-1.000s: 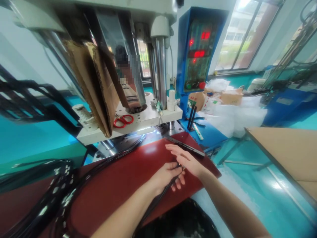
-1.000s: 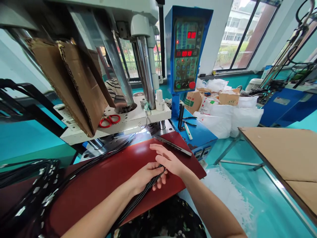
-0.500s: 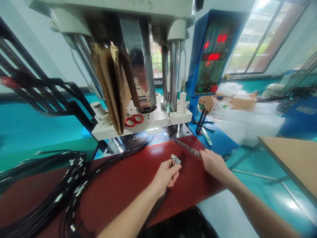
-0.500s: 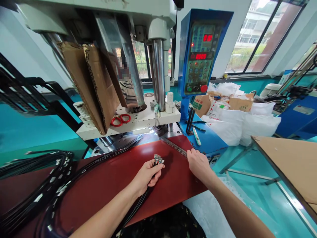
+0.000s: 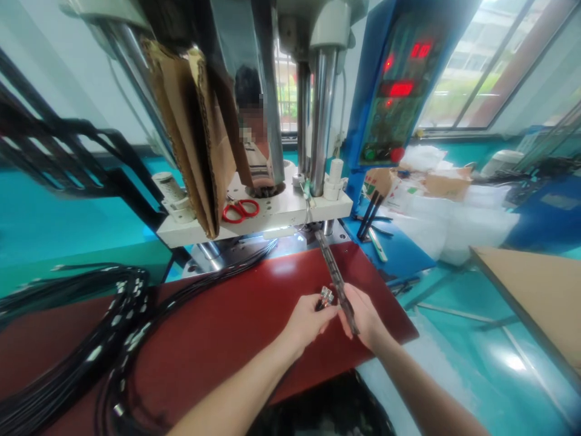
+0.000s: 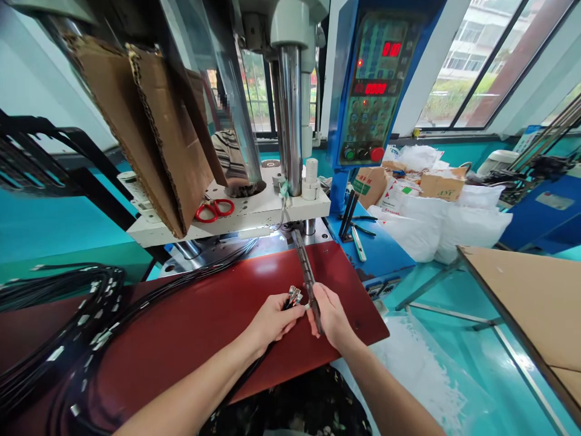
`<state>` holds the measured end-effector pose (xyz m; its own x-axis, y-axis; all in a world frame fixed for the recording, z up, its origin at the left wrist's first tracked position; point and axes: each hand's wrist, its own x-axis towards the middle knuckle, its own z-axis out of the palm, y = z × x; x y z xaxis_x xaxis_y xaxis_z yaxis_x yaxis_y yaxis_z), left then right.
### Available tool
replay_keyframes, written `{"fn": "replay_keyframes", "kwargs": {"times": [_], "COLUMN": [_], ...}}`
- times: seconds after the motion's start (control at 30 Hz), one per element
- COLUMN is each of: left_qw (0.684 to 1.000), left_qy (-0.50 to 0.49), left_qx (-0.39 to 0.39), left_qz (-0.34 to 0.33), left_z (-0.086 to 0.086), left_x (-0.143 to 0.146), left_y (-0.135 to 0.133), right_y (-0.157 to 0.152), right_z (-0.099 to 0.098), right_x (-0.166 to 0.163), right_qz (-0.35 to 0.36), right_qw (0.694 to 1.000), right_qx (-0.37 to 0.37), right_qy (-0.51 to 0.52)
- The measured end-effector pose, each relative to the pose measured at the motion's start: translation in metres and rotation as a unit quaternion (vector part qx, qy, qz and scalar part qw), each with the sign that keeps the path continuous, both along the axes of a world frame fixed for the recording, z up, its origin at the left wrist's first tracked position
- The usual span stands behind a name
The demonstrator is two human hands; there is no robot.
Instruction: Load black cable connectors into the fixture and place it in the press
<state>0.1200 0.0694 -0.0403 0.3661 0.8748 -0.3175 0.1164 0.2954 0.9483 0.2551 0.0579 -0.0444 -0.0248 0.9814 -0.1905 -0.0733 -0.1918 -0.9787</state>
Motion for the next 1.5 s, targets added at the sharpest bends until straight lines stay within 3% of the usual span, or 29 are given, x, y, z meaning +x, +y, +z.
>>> {"fn": "replay_keyframes", "kwargs": {"times": [0.23, 0.4, 0.53, 0.83, 0.97, 1.17, 1.5], "left_qw": [0.997, 0.993, 0.999, 0.992, 0.996, 0.997, 0.995], "left_qy": [-0.024, -0.033, 0.001, -0.106, -0.076, -0.006, 0.023], "left_qx": [0.067, 0.107, 0.039, -0.066, -0.035, 0.079, 0.091], "left_qz": [-0.024, -0.034, -0.027, 0.024, 0.015, 0.008, 0.021], "left_z": [-0.001, 0.000, -0.001, -0.008, -0.005, -0.001, -0.007], "left_x": [0.005, 0.004, -0.002, -0.015, -0.009, -0.001, -0.001], "left_y": [-0.003, -0.003, -0.002, 0.011, 0.009, 0.004, 0.006], "right_y": [-0.002, -0.005, -0.004, -0.007, -0.006, -0.004, -0.002], "right_z": [-0.002, -0.004, -0.005, -0.006, -0.009, -0.007, -0.005], "right_x": [-0.006, -0.007, -0.008, -0.005, -0.004, 0.001, 0.004], "right_qz": [0.000, 0.021, 0.035, -0.003, 0.005, 0.040, 0.104], "right_qw": [1.000, 0.992, 0.990, 0.997, 0.999, 0.999, 0.990], "right_qx": [0.014, 0.064, 0.083, 0.061, 0.048, 0.032, 0.033], "right_qy": [-0.026, -0.105, -0.112, -0.050, -0.008, -0.006, -0.092]}}
